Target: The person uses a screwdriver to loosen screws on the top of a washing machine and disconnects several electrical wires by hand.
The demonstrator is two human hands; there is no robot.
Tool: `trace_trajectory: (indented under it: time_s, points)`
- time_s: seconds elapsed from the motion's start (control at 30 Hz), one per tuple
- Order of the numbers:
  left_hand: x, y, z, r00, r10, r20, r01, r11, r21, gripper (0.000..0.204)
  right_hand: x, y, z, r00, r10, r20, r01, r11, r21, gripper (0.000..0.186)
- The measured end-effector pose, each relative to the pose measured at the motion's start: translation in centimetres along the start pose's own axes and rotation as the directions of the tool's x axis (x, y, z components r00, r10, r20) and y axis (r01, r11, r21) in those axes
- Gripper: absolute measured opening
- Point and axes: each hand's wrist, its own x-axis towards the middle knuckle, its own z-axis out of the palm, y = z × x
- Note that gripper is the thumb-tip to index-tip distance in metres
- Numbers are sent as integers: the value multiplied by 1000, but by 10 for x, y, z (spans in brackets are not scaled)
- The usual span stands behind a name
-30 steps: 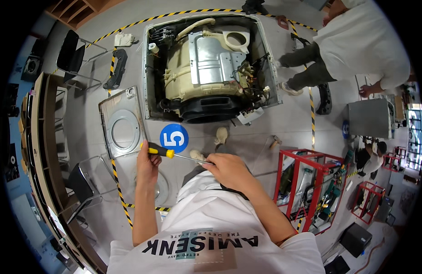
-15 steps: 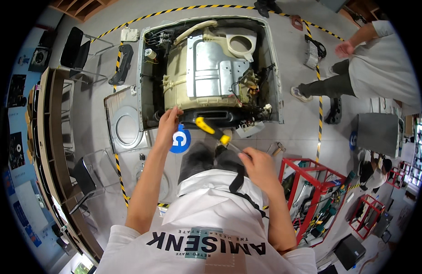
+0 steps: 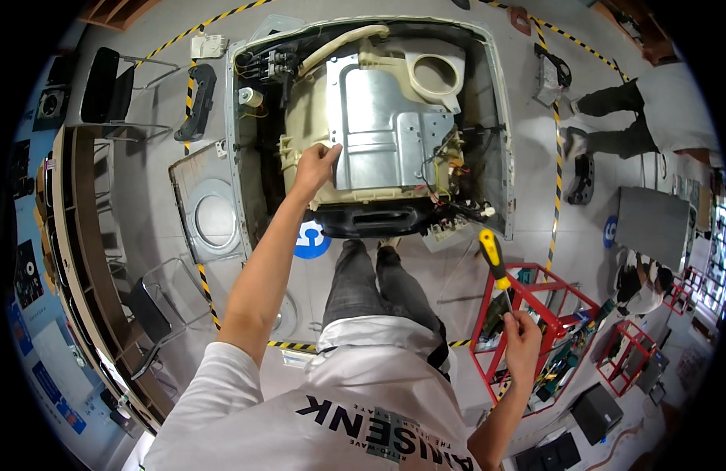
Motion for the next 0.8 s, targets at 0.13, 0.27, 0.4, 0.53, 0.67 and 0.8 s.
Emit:
trace_trajectory:
  time_s: [0.13, 0.27, 0.4, 0.53, 0.67, 0.8]
  points:
    - [0, 2, -7, 993, 49, 111, -45, 998, -37, 44, 6, -8, 7, 999, 46, -20, -46, 999, 25, 24]
    - [-2, -2, -8, 991, 73, 114, -65, 995, -77, 42, 10, -32, 21, 996, 82, -23, -81, 995, 54, 23]
    - [0, -6, -7, 988, 104, 117, -92, 990, -105, 40, 13, -53, 32, 993, 118, 18, -119, 991, 63, 23]
    - [0, -14, -5, 993, 52, 109, -31, 982, -186, 39, 12, -66, 38, 988, 151, 23, -151, 988, 40, 24]
    - [0, -13, -4, 991, 88, 100, -62, 969, -241, 40, 12, -74, 38, 981, 196, 5, -196, 979, 54, 22]
    - [-7, 1, -11, 993, 21, 112, 0, 983, -183, 44, 15, -73, 45, 974, 226, -13, -224, 972, 74, 19]
